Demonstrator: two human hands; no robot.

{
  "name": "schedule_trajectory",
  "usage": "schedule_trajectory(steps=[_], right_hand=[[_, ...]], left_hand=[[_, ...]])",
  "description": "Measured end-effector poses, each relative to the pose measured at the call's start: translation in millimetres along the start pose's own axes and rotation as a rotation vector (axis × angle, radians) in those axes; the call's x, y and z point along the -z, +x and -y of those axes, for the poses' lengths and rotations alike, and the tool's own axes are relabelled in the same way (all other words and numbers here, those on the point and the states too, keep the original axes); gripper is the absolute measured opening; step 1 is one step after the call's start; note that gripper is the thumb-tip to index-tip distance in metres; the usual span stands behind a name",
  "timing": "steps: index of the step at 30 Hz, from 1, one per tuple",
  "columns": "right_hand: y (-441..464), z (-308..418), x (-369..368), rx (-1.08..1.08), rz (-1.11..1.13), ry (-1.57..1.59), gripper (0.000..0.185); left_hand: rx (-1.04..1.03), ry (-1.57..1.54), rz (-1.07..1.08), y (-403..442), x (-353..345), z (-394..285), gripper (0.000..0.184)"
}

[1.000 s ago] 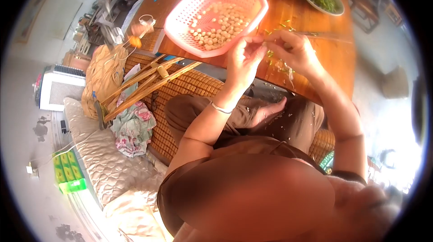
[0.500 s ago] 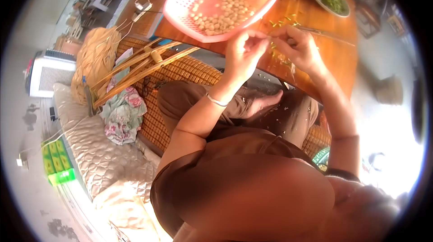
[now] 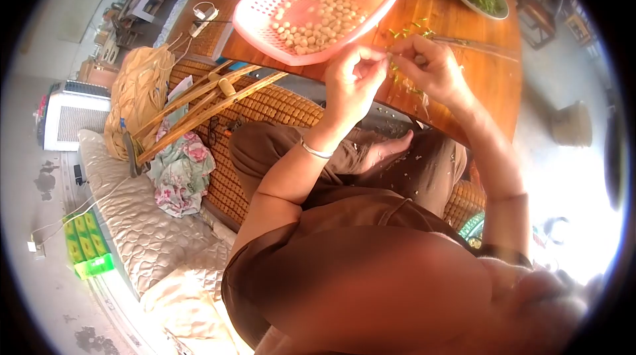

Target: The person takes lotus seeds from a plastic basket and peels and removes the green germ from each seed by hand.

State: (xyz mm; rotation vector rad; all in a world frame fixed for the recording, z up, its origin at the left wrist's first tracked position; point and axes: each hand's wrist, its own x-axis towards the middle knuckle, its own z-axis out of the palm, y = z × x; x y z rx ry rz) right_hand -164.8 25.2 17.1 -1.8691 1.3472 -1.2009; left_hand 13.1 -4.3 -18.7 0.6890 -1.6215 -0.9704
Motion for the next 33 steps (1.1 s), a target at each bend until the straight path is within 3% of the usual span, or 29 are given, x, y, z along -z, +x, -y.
schedule_trajectory(steps=[9, 18, 26, 33], right_hand=[[-2.4, 6.1, -2.2, 0.081, 0.027, 0.062, 0.012], [-5.2, 6.9, -1.7, 0.033, 0.084, 0.021, 0.008], [-3.4, 2.7, -0.5, -0.027, 0.123, 0.250, 0.004], [-4.3, 7.3, 2.8, -0.160, 0.174, 0.405, 0.001]], left_hand=[[-0.055, -0.026, 0.017, 0.9, 2.6, 4.4, 0.007], [0.068, -0.015, 0.065, -0.9, 3.4, -3.2, 0.008], [0.240, -0.424, 0.026, 1.1, 0.0, -1.8, 0.009], [0.281, -0.538, 0.053, 1.0, 0.4, 12.6, 0.008]])
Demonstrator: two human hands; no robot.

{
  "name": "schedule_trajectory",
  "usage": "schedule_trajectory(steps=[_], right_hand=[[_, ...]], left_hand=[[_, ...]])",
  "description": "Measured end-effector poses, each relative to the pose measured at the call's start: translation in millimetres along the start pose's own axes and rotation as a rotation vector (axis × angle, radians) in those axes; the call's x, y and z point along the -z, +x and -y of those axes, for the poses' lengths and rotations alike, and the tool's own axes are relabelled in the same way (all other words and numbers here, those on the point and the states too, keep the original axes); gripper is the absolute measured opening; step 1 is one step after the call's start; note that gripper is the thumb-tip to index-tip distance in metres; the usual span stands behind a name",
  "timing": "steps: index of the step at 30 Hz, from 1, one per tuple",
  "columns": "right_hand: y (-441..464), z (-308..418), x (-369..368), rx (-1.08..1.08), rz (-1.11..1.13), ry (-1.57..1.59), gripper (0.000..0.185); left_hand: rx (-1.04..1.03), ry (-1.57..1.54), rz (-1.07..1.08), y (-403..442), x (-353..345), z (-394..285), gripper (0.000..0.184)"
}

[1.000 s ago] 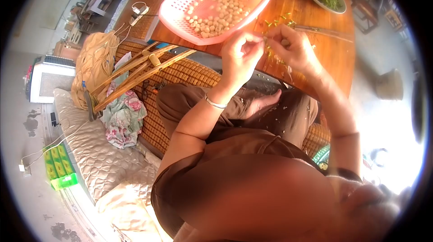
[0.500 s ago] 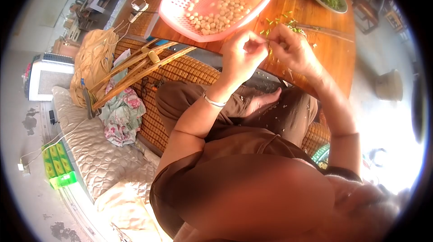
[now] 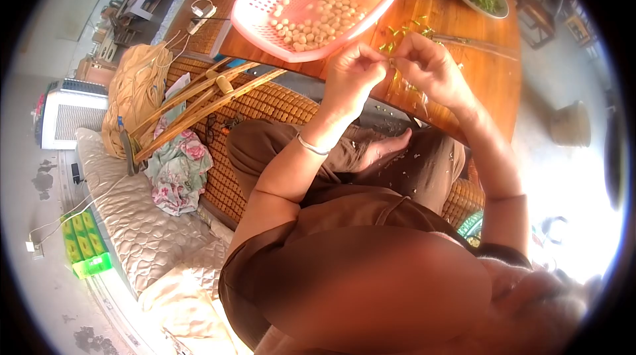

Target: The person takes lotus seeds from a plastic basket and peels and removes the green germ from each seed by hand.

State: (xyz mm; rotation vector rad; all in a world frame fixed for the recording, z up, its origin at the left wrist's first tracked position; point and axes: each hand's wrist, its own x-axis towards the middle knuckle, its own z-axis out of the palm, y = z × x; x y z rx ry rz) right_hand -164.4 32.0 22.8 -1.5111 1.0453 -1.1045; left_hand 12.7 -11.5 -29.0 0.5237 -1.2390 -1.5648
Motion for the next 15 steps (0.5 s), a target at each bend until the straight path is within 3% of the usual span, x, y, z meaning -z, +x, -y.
schedule_trajectory(steps=[4, 6, 15], right_hand=[[2.8, -2.7, 3.3, 0.058, -0.026, 0.067, 0.004], [4.3, -6.8, 8.1, -0.079, 0.037, 0.305, 0.008], [8.8, -7.7, 8.9, -0.130, 0.034, 0.622, 0.015]], left_hand=[[0.073, -0.195, 0.059, 1.5, 4.7, 1.9, 0.006], [0.109, -0.303, 0.074, 1.1, -0.2, -4.0, 0.007], [0.196, -0.549, 0.055, 0.8, -9.4, -10.2, 0.011]])
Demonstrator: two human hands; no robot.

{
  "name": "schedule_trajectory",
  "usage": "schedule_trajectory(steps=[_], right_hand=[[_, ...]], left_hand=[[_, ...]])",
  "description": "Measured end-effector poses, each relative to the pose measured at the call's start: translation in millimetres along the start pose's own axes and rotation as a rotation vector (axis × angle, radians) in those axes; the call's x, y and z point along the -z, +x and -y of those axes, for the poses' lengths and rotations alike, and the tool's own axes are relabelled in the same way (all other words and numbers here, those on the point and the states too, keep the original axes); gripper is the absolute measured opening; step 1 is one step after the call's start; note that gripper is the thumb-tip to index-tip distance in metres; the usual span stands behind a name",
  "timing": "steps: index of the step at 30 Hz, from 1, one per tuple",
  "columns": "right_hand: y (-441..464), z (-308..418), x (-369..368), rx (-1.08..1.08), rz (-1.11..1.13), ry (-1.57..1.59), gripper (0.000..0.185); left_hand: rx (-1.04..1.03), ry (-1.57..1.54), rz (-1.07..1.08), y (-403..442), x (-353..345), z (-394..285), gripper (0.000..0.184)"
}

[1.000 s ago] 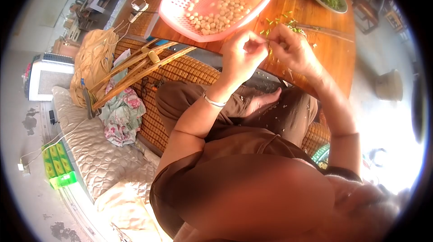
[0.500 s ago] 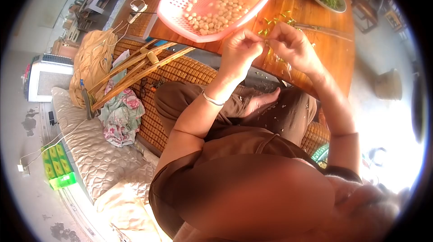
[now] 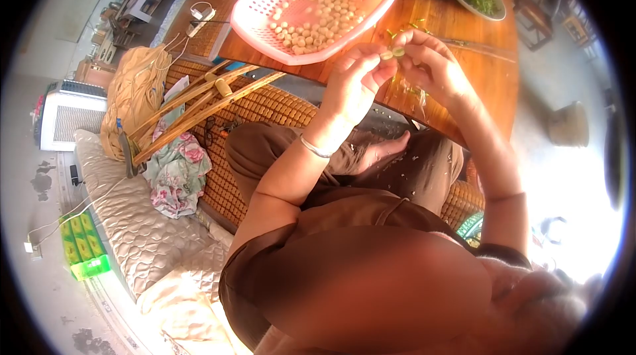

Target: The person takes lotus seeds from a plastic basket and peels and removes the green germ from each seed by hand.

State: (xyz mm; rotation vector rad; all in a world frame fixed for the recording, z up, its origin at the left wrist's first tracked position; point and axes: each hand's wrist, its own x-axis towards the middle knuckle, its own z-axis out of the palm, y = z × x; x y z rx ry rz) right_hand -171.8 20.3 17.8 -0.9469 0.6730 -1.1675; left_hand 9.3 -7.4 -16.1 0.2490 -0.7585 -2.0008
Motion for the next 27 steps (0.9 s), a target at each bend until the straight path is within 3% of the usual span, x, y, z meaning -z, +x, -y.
schedule_trajectory(steps=[3, 5, 15, 20, 27], right_hand=[[0.6, -1.4, 1.7, -0.003, -0.004, 0.003, 0.016], [-1.0, -1.1, 1.2, -0.004, -0.023, -0.072, 0.016], [-3.1, 3.8, -5.2, 0.090, -0.090, -0.508, 0.017], [-0.7, 0.3, -0.2, 0.057, -0.086, -0.382, 0.016], [-1.6, 0.4, -3.2, 0.008, -0.066, -0.324, 0.016]], left_hand=[[-0.035, 0.054, 0.011, 1.2, 2.0, 5.6, 0.012], [-0.172, 0.446, -0.012, 0.8, 2.6, 8.6, 0.013], [-0.321, 0.983, -0.084, -2.8, 2.2, 4.6, 0.015], [-0.628, 1.358, -0.040, -3.8, -5.4, -0.5, 0.013], [-0.845, 1.484, -0.026, -1.8, -9.1, 0.9, 0.010]])
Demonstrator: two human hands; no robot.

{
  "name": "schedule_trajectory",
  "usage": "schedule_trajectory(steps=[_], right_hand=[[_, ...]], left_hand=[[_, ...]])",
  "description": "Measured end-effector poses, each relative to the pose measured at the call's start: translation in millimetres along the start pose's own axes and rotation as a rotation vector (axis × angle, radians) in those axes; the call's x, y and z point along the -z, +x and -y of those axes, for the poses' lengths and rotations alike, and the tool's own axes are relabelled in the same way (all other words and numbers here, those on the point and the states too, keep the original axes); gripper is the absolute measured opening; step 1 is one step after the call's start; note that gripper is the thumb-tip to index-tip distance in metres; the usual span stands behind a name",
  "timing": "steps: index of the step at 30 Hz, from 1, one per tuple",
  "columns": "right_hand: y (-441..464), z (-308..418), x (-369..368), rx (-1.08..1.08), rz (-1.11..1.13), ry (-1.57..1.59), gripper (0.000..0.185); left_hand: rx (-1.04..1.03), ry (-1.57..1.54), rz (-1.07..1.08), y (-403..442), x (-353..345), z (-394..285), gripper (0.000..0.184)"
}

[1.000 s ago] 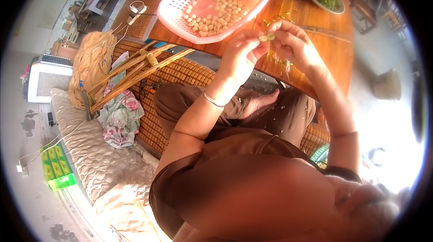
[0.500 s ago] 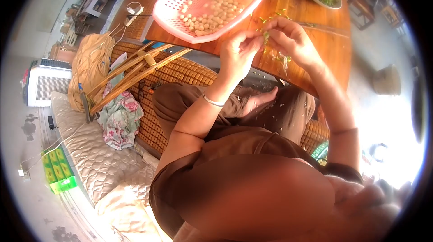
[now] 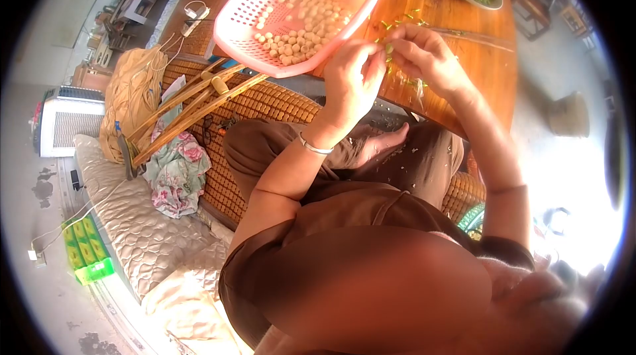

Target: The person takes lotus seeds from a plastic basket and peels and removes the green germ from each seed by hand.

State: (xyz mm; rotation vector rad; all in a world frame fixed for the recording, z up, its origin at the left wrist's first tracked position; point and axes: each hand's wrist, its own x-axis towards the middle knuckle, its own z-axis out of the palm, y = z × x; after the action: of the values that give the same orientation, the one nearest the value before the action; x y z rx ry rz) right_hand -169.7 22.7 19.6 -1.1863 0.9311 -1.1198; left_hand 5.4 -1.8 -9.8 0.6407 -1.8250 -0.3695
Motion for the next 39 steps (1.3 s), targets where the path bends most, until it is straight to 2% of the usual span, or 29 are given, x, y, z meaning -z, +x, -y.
schedule_trajectory(steps=[4, 6, 8, 13, 15, 19, 21, 22, 24, 26, 29, 33, 35, 36, 38, 39], right_hand=[[-0.1, -0.8, -3.0, 0.004, -0.008, -0.020, 0.017], [0.1, 2.3, -3.0, -0.076, -0.079, 0.016, 0.017], [1.7, 0.2, -0.8, -0.081, -0.066, 0.100, 0.018], [7.0, -4.0, 10.8, -0.108, -0.046, 0.275, 0.021], [4.8, 1.8, 6.1, -0.115, -0.143, 0.256, 0.021], [6.5, -3.2, 4.3, -0.114, -0.107, 0.308, 0.020], [5.6, 0.5, -5.4, -0.169, -0.300, 0.446, 0.023], [6.9, -1.9, -2.7, -0.168, -0.301, 0.445, 0.023], [10.4, -7.9, 3.1, -0.162, -0.166, 0.488, 0.027], [8.5, -6.6, 2.8, -0.147, -0.140, 0.473, 0.029], [9.7, -7.0, 5.5, -0.118, -0.104, 0.446, 0.030], [11.6, -11.6, 8.4, -0.074, -0.146, 0.425, 0.025], [10.5, -6.0, 9.6, -0.081, -0.187, 0.419, 0.022], [10.2, -3.9, 9.6, -0.087, -0.225, 0.411, 0.020], [12.8, -5.2, 17.7, -0.053, -0.258, 0.443, 0.020], [14.1, -5.3, 20.8, -0.020, -0.290, 0.473, 0.019]], left_hand=[[0.117, -0.072, -0.002, -0.6, -1.1, -0.8, 0.005], [0.174, -0.112, 0.014, -2.2, -4.8, 5.6, 0.006], [0.483, -0.467, 0.058, -5.9, -9.5, 13.7, 0.008], [0.593, -0.635, 0.109, 2.0, -6.2, 9.3, 0.007], [0.574, -0.748, 0.081, 6.6, -5.8, 5.5, 0.010], [0.486, -0.668, 0.077, 10.8, -13.4, 1.1, 0.009], [0.351, -0.584, 0.100, 12.0, -19.1, -0.2, 0.006], [0.255, -0.567, 0.069, 13.9, -25.8, 1.7, 0.005], [0.211, -0.515, 0.063, 16.8, -31.0, 2.4, 0.005], [0.143, -0.442, 0.041, 21.3, -34.1, 3.0, 0.006], [0.260, -0.618, 0.026, 21.9, -38.3, 4.9, 0.005], [0.316, -0.683, -0.002, 17.2, -38.0, 5.9, 0.006], [0.218, -0.376, 0.037, 11.0, -38.0, 21.4, 0.005], [0.218, -0.375, 0.037, 12.7, -34.9, 20.1, 0.005], [-0.046, -0.025, 0.043, 15.1, -28.4, 15.4, 0.006], [-0.019, 0.030, 0.107, 13.8, -26.2, 12.9, 0.010]])
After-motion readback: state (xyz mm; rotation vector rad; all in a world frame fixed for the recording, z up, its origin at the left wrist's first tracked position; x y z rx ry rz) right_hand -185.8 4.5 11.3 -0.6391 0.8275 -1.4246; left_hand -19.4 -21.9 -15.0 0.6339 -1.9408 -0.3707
